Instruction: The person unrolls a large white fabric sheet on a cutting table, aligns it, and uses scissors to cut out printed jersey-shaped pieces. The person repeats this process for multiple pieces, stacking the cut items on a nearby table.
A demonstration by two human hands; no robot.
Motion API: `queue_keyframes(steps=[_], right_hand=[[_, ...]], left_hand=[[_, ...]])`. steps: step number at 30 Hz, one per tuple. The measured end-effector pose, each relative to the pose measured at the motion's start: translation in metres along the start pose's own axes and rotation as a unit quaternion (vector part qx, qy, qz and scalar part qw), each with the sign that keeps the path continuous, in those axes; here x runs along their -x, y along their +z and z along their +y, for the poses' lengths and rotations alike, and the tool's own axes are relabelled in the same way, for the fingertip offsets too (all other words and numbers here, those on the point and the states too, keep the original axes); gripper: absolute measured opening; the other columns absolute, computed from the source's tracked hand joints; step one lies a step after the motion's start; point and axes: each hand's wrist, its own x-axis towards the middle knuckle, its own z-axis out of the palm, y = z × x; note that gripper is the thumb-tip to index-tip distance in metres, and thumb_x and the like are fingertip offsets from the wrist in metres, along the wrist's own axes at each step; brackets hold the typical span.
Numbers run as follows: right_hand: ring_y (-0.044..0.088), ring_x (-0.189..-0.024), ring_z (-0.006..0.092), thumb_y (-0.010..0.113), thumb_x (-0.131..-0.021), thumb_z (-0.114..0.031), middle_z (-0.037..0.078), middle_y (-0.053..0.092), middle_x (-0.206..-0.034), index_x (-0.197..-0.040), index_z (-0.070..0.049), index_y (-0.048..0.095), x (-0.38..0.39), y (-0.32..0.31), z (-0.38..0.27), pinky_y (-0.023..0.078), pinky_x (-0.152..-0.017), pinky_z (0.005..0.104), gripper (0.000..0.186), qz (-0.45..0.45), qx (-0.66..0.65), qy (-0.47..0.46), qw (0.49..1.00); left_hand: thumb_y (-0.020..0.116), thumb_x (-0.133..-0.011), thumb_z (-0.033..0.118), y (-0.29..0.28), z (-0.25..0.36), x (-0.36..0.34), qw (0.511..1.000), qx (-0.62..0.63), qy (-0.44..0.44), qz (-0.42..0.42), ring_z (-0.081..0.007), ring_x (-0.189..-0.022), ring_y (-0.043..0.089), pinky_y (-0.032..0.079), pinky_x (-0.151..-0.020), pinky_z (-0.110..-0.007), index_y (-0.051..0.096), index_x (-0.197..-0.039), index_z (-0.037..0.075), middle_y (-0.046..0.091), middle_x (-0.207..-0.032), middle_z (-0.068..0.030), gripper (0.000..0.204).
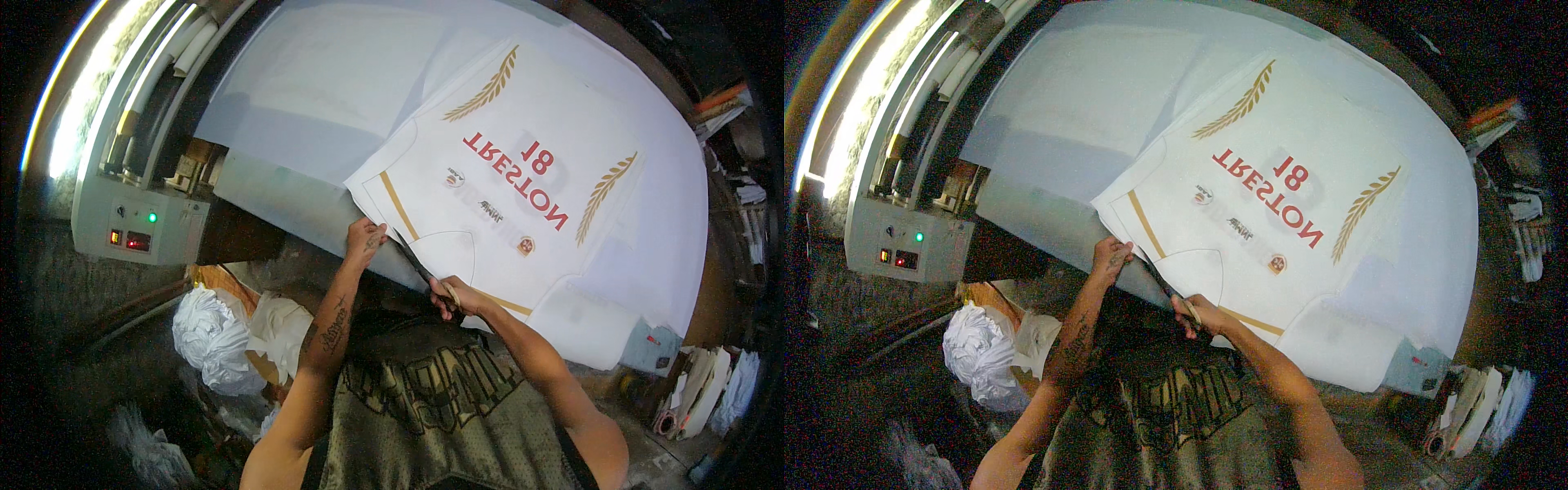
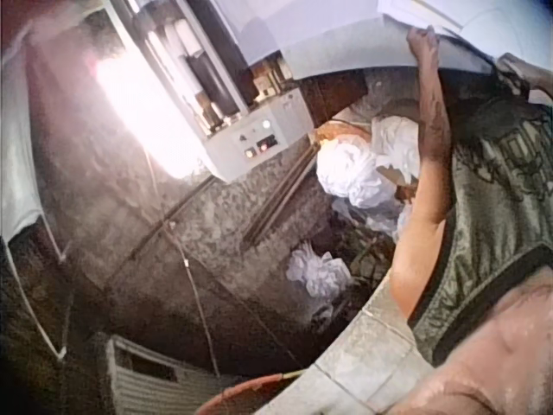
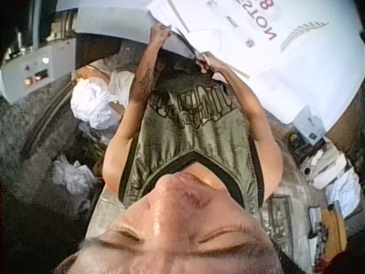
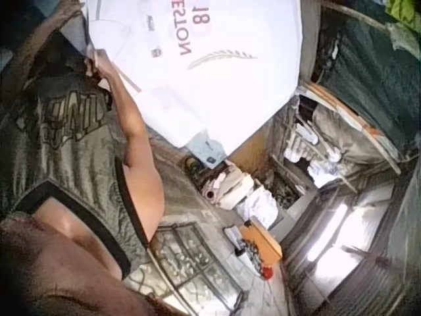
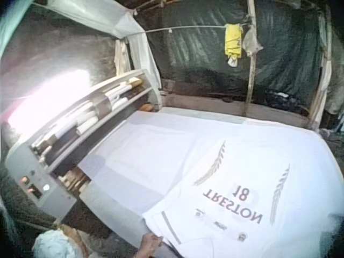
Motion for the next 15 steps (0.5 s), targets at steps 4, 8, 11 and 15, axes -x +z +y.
queue_keyframes(steps=[4, 8, 11, 15], right_hand=[[0.055, -0.041, 0.0135, 0.060, -0.084, -0.059, 0.005, 0.053, -0.056, -0.069, -0.002, 0.054, -0.006, 0.004, -0.012, 0.047, -0.038, 0.0264, 0.059, 0.011, 0.007, -0.008, 1.000], [0.054, -0.039, 0.0123, 0.061, -0.085, -0.055, 0.003, 0.052, -0.052, -0.063, -0.005, 0.053, -0.004, 0.010, -0.017, 0.046, -0.037, 0.0257, 0.056, 0.032, 0.051, 0.009, 0.998], [0.054, -0.040, 0.0120, 0.061, -0.085, -0.055, 0.002, 0.051, -0.050, -0.061, -0.006, 0.052, -0.001, 0.011, -0.017, 0.045, -0.037, 0.0256, 0.055, 0.056, 0.081, 0.037, 0.994], [0.053, -0.040, 0.0112, 0.062, -0.085, -0.054, 0.002, 0.048, -0.049, -0.060, -0.007, 0.051, -0.001, 0.010, -0.021, 0.044, -0.037, 0.0251, 0.055, 0.045, 0.082, 0.003, 0.996]], left_hand=[[0.065, -0.085, 0.004, -0.003, 0.001, 0.002, 1.000, 0.010, 0.004, 0.006, -0.0120, -0.061, 0.059, 0.050, -0.055, -0.023, 0.061, -0.090, -0.004, 0.063, -0.073, -0.0072, 0.011], [0.068, -0.083, 0.005, -0.007, -0.004, 0.003, 0.998, 0.056, -0.025, -0.009, -0.0127, -0.060, 0.059, 0.049, -0.054, -0.023, 0.061, -0.090, -0.004, 0.063, -0.072, -0.0087, 0.013], [0.069, -0.081, 0.004, -0.008, -0.011, 0.007, 0.998, 0.057, -0.030, -0.012, -0.0132, -0.059, 0.059, 0.050, -0.056, -0.025, 0.061, -0.090, -0.005, 0.063, -0.072, -0.0088, 0.015], [0.071, -0.081, 0.010, -0.015, -0.012, 0.014, 0.996, 0.042, -0.054, -0.059, -0.0143, -0.061, 0.059, 0.050, -0.059, -0.026, 0.061, -0.091, -0.005, 0.063, -0.074, -0.0080, 0.021]])
